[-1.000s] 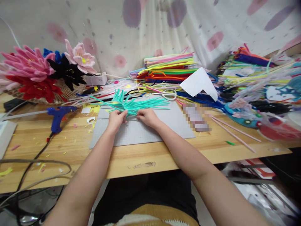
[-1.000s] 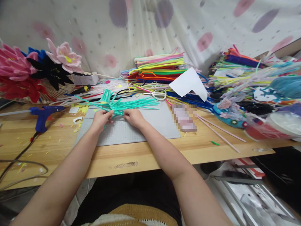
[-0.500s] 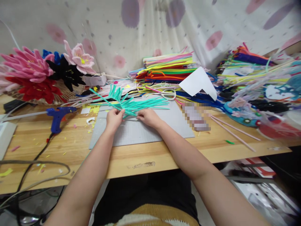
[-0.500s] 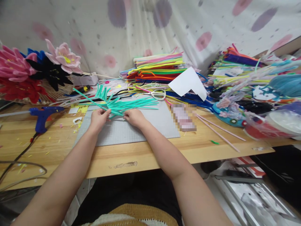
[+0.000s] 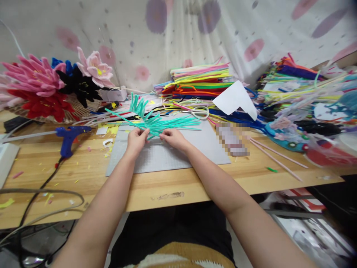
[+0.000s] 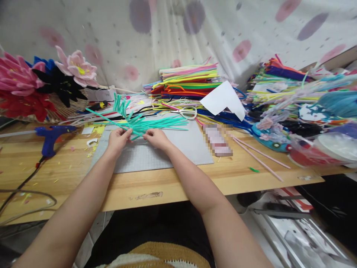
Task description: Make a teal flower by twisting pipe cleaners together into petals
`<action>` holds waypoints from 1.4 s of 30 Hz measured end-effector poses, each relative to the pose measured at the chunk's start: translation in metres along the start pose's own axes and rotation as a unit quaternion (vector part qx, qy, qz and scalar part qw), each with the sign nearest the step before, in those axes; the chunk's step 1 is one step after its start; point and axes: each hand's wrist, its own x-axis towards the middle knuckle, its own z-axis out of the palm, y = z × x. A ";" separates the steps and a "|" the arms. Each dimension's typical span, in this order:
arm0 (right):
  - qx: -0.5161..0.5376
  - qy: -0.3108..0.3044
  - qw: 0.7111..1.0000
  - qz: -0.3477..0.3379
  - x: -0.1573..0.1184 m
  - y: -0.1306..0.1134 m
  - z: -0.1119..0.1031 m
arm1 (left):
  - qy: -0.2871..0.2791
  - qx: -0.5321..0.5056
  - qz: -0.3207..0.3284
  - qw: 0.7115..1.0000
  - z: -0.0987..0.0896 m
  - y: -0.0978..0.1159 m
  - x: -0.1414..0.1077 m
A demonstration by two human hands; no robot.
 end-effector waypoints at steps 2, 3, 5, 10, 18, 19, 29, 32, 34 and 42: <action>-0.013 -0.005 1.000 -0.007 0.000 -0.001 -0.002 | -0.001 0.003 -0.003 1.000 0.000 0.000 0.000; -0.023 -0.008 1.000 -0.019 -0.001 -0.001 -0.003 | -0.001 0.007 -0.003 1.000 0.000 0.000 0.000; -0.043 -0.011 0.998 -0.055 -0.003 0.000 -0.004 | 0.002 0.013 -0.005 1.000 0.000 -0.001 0.001; 0.001 -0.005 0.996 -0.086 -0.004 0.005 -0.004 | 0.002 0.026 0.013 1.000 -0.002 -0.007 0.004; 0.232 -0.048 0.970 0.058 -0.001 0.009 -0.002 | 0.015 0.019 0.033 0.999 -0.006 -0.009 0.008; 0.248 -0.049 0.965 0.071 -0.001 0.007 -0.002 | 0.019 0.016 0.032 0.999 -0.006 -0.008 0.008; 0.367 -0.045 0.917 0.148 -0.002 0.000 -0.003 | 0.027 0.011 0.028 0.999 -0.003 -0.008 0.006; 0.396 -0.055 0.903 0.158 -0.002 0.002 -0.004 | 0.029 0.009 0.023 0.999 -0.002 -0.007 0.005; 0.412 -0.062 0.895 0.163 -0.002 0.003 -0.004 | 0.033 0.008 0.018 0.999 -0.002 -0.007 0.004; 0.434 -0.039 0.881 0.186 -0.003 0.000 -0.005 | 0.040 0.006 0.009 0.999 0.000 -0.005 0.003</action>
